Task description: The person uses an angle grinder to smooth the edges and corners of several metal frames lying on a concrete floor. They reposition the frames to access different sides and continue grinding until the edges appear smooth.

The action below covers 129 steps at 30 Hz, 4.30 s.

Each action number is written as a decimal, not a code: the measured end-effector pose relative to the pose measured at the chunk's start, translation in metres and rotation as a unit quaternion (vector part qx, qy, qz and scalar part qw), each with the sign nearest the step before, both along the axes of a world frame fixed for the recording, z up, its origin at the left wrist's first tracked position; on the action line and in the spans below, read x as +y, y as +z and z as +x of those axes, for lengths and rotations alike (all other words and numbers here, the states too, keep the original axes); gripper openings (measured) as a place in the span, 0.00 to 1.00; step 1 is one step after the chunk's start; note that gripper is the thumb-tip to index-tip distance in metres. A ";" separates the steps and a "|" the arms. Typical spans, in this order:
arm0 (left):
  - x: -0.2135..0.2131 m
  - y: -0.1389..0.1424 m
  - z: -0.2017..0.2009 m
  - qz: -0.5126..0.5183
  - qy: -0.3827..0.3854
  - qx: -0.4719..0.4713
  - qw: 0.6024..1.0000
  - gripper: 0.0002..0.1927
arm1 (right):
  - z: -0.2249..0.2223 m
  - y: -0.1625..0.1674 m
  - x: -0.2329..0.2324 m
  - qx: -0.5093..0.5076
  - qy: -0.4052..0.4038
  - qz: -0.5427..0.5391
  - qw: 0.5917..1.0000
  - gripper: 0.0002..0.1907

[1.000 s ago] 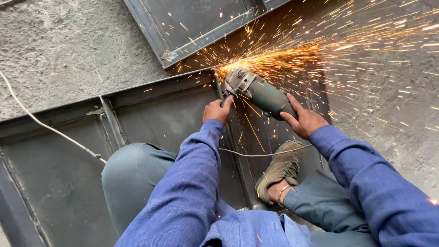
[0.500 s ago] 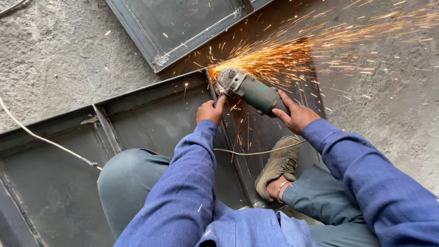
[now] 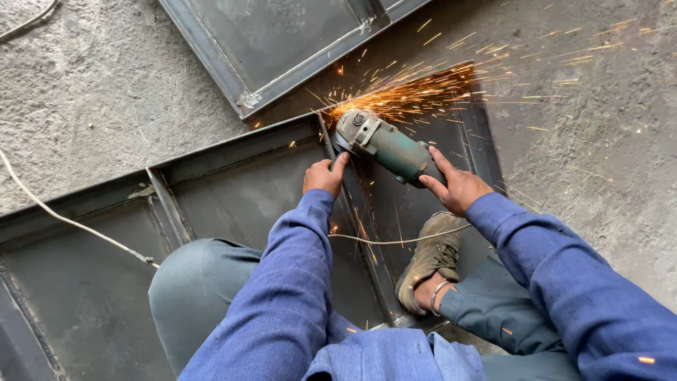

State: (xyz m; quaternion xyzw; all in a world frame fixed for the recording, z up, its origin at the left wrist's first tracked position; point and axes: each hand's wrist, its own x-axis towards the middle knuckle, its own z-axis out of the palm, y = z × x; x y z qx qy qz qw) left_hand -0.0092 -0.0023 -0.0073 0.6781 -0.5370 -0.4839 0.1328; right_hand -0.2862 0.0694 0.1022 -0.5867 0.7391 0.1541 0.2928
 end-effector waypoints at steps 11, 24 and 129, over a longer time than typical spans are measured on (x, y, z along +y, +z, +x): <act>0.003 -0.004 -0.005 0.006 0.011 0.013 1.000 0.39 | -0.005 0.000 0.001 0.002 -0.006 0.007 1.000 0.43; 0.004 -0.013 -0.002 0.001 0.020 0.013 1.000 0.37 | 0.001 -0.002 0.003 -0.029 -0.006 -0.017 0.999 0.43; 0.068 0.097 -0.100 0.061 -0.104 0.240 0.963 0.28 | -0.166 0.097 0.250 -0.074 -0.297 0.034 0.951 0.27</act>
